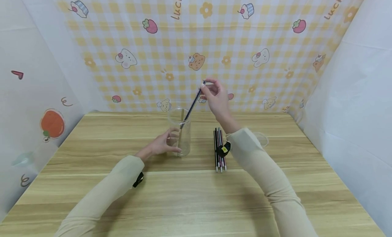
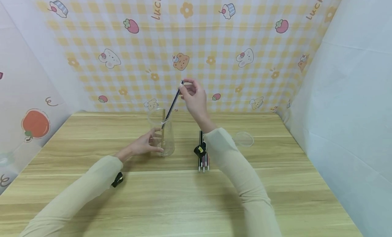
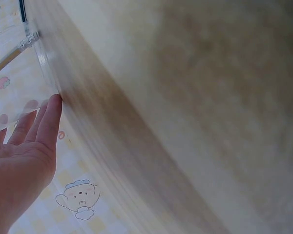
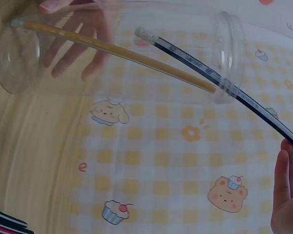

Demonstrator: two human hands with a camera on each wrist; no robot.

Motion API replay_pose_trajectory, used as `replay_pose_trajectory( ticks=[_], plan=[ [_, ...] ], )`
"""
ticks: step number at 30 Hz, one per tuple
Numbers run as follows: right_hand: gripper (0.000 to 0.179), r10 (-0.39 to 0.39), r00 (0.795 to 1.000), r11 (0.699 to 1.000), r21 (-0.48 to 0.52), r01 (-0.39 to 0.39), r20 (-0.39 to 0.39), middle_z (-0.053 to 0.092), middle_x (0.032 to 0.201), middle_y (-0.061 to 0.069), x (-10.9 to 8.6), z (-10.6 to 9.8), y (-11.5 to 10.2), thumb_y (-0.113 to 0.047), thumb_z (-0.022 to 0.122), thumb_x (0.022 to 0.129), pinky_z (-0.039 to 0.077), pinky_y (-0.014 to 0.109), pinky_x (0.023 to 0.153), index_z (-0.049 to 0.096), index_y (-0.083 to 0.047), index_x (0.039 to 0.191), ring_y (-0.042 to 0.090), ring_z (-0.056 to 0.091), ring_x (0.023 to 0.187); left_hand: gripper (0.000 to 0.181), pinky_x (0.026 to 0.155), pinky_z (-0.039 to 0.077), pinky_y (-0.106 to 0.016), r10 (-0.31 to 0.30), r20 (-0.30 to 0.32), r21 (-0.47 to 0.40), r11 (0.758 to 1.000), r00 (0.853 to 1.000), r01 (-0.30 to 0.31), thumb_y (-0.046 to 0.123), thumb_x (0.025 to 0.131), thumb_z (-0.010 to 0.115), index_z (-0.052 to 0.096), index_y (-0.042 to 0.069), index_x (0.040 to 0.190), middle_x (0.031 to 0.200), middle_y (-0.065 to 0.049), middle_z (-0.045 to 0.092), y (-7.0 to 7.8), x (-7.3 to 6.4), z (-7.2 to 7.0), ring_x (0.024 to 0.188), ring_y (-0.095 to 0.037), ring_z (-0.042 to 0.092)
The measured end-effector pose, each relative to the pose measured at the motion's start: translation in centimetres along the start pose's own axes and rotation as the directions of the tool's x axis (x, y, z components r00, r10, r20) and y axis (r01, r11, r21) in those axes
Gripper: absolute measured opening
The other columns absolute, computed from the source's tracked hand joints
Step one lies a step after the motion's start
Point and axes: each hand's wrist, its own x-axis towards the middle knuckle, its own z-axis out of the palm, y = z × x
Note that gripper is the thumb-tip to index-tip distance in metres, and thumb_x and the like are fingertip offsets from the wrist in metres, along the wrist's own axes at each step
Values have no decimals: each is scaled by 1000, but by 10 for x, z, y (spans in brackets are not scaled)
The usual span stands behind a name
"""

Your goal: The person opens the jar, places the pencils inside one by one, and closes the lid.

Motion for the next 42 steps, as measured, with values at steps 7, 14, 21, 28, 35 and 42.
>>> replay_pose_trajectory(
  ticks=[7, 14, 21, 28, 35, 42],
  plan=[
    [20, 38, 992, 989, -145, -20, 122, 61, 89, 13, -10, 6, 5, -7, 56, 86, 50, 35, 70, 56, -1, 106, 26, 58, 81, 81, 96, 26, -52, 4, -11, 6, 1000, 1000, -4, 22, 71, 75, 25, 10, 133, 128, -21, 41, -24, 11, 1, 115, -37, 39],
    [18, 29, 969, 953, -299, 47, 245, 61, 91, 18, -27, 14, -9, -3, 56, 85, 49, 36, 69, 57, 6, 101, 30, 56, 81, 83, 95, 28, -51, -8, -28, 5, 1000, 1000, 8, 29, 68, 76, 26, 15, 133, 130, -17, 40, -29, 12, 1, 117, -33, 38],
    [20, 114, 966, 954, -297, -41, 234, 61, 88, 10, -23, 13, 15, -8, 59, 85, 50, 29, 69, 60, 6, 98, 24, 56, 80, 84, 96, 27, -52, -8, -27, 5, 1000, 1000, 8, 30, 68, 76, 26, 16, 133, 130, -18, 39, -30, 12, 1, 117, -33, 38],
    [18, 132, 968, 964, -255, -76, 211, 61, 86, 10, -21, 14, 32, -10, 61, 84, 50, 30, 70, 63, 4, 94, 20, 57, 77, 83, 96, 27, -52, -4, -29, -7, 1000, 1000, 3, 29, 68, 76, 26, 15, 133, 130, -19, 39, -29, 12, 1, 117, -33, 38],
    [14, 140, 970, 962, -258, -86, 197, 61, 84, 8, -23, 13, 34, -11, 63, 82, 49, 32, 71, 64, 1, 90, 19, 56, 76, 83, 96, 28, -51, -9, -24, -14, 1000, 1000, 9, 28, 68, 76, 26, 15, 133, 131, -18, 38, -28, 11, 1, 117, -33, 38],
    [18, 172, 964, 942, -319, -101, 202, 62, 88, 5, -25, 11, 36, -16, 63, 83, 48, 31, 67, 68, -2, 93, 18, 56, 76, 83, 95, 28, -51, -14, -33, 1, 1000, 999, 14, 28, 68, 76, 27, 16, 133, 130, -18, 40, -27, 12, 1, 115, -33, 40]
  ],
)
